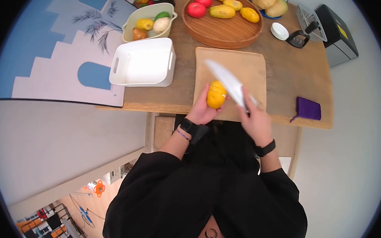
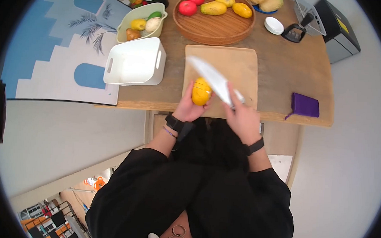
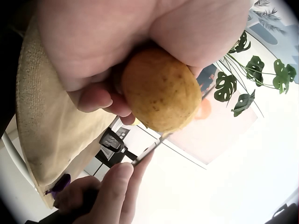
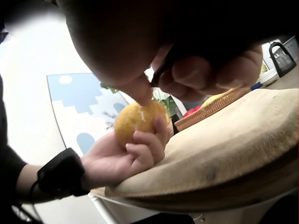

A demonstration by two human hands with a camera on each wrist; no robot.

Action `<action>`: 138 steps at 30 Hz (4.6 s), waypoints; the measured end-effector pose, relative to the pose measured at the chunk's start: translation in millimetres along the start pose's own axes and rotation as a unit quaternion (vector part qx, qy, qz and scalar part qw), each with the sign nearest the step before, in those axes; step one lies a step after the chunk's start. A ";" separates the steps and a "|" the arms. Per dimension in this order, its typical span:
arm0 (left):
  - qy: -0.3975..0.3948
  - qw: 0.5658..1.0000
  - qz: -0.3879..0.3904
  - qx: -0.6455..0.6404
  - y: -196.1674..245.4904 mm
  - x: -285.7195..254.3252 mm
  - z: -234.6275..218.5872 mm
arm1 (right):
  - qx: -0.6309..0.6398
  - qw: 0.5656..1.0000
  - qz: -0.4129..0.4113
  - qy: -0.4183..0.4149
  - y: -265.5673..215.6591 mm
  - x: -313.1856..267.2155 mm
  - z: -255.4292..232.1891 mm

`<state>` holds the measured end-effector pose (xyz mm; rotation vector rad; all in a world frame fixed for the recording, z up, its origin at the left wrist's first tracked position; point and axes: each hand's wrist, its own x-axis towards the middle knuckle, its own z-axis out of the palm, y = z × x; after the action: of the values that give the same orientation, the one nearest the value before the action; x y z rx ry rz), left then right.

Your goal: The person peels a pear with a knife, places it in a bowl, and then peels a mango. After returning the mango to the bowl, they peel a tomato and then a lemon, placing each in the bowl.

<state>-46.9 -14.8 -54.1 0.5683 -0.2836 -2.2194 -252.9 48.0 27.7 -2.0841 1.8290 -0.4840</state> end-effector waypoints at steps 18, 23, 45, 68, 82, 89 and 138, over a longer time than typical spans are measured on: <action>0.222 0.857 0.365 0.287 268.0 8.1 38.4 | 0.163 0.950 0.240 0.112 74.6 -24.4 -14.6; 0.189 0.932 0.285 0.123 336.3 6.1 4.7 | 0.160 0.949 0.230 0.144 95.8 -27.1 -0.5; 0.361 0.270 0.145 0.881 361.4 48.1 2.9 | 0.183 0.953 0.206 0.126 113.3 -20.1 6.2; 0.388 0.359 0.130 0.839 453.8 132.1 -35.3 | 0.359 0.894 0.237 0.125 115.3 -10.4 2.5; 0.170 0.382 0.186 0.889 345.7 180.8 75.4 | 0.330 0.908 0.216 0.144 115.0 -10.3 1.5; 0.064 0.318 0.174 0.930 234.8 267.7 111.2 | 0.378 0.885 0.225 0.153 117.8 -16.4 1.7; 0.022 0.533 0.247 0.809 14.7 -1.8 27.1 | 0.373 0.861 0.297 0.175 97.0 -119.6 25.7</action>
<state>-49.4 -22.5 -24.2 1.1939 -2.2221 -0.7420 -341.1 155.0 -44.1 -0.9020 1.9020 -1.2039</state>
